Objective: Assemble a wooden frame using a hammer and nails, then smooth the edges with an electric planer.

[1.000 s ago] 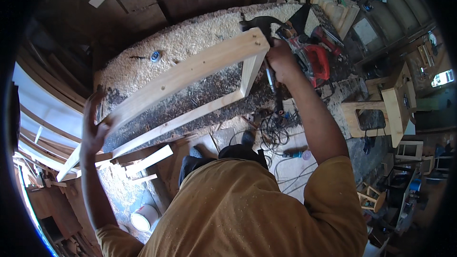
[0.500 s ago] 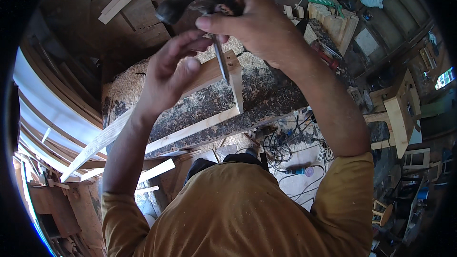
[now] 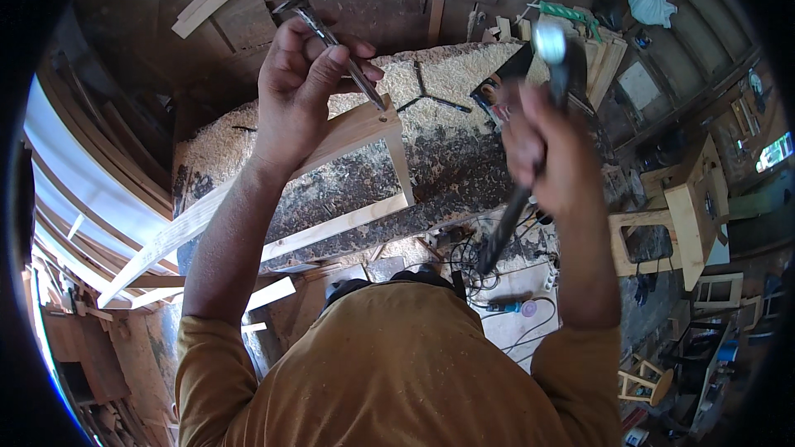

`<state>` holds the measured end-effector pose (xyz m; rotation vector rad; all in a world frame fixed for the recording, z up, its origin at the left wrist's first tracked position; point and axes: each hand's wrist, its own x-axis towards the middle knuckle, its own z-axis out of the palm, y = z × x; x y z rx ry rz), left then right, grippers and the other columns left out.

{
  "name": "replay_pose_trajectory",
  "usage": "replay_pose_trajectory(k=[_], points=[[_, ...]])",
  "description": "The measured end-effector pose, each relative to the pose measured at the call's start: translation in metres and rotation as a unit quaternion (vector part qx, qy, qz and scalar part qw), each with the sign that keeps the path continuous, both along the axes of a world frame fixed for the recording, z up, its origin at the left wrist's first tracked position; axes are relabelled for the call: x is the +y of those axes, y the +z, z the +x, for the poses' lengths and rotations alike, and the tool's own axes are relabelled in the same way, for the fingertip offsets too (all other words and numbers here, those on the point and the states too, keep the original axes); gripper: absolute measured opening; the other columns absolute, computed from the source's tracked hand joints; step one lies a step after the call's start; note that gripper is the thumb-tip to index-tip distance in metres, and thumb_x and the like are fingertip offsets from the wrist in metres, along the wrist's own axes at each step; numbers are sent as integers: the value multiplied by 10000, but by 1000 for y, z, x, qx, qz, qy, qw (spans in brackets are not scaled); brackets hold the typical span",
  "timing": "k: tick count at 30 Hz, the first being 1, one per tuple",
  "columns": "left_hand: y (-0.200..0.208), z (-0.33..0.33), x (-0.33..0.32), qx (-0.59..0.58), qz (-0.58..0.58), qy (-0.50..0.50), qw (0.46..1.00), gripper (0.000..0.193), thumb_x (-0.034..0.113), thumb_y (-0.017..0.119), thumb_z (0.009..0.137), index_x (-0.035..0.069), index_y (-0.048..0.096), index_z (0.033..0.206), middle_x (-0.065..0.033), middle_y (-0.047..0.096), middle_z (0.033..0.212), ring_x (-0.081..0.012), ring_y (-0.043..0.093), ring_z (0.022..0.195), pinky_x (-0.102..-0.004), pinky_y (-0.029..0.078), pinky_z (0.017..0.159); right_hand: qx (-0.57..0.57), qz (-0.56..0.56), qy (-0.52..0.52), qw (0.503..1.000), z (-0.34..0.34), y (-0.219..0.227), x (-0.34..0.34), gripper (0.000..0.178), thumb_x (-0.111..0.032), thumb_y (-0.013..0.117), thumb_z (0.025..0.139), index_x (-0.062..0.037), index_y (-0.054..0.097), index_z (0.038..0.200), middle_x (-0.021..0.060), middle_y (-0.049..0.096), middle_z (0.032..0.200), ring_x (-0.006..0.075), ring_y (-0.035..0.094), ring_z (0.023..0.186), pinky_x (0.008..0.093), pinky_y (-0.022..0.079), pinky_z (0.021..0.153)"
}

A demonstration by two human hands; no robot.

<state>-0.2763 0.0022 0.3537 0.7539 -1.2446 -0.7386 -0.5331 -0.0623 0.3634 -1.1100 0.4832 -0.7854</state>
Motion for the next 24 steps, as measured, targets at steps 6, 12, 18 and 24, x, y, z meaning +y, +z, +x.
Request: replay_pose_trajectory(k=[6, 12, 18, 24], points=[[-5, -2, -3, -45, -24, -8, 999, 265, 106, 504, 943, 26, 422, 1182, -120, 636, 927, -182, 658, 862, -304, 554, 757, -60, 119, -118, 984, -47, -113, 97, 300, -263, 582, 891, -33, 490, 1060, 19, 478, 688, 76, 436, 485, 225, 395, 383], [-8, 0, -1, -72, -4, -15, 997, 231, 110, 530, 931, 50, 453, 1141, -91, 650, 856, -156, 662, 841, -280, 552, 741, 200, 96, -120, 968, -66, -113, 99, 191, -100, 497, 902, -32, 487, 1080, 29, 511, 749, 72, 464, 504, 227, 426, 404], [-7, -5, 4, -88, -6, -16, 996, 239, 143, 537, 934, 57, 466, 1146, -77, 651, 844, -130, 653, 821, -261, 533, 738, 122, -255, -130, 950, -87, -57, 38, 462, -267, 489, 959, -17, 357, 1324, 19, 462, 666, 84, 478, 523, 246, 427, 460], [-8, -2, 10, -215, 25, 37, 976, 169, 186, 553, 933, 55, 575, 1036, -31, 654, 830, -97, 634, 830, -237, 503, 745, 99, -407, -177, 891, -71, 51, -27, 246, -263, 454, 973, -90, 477, 800, 1, 424, 570, 103, 410, 481, 237, 388, 486]])
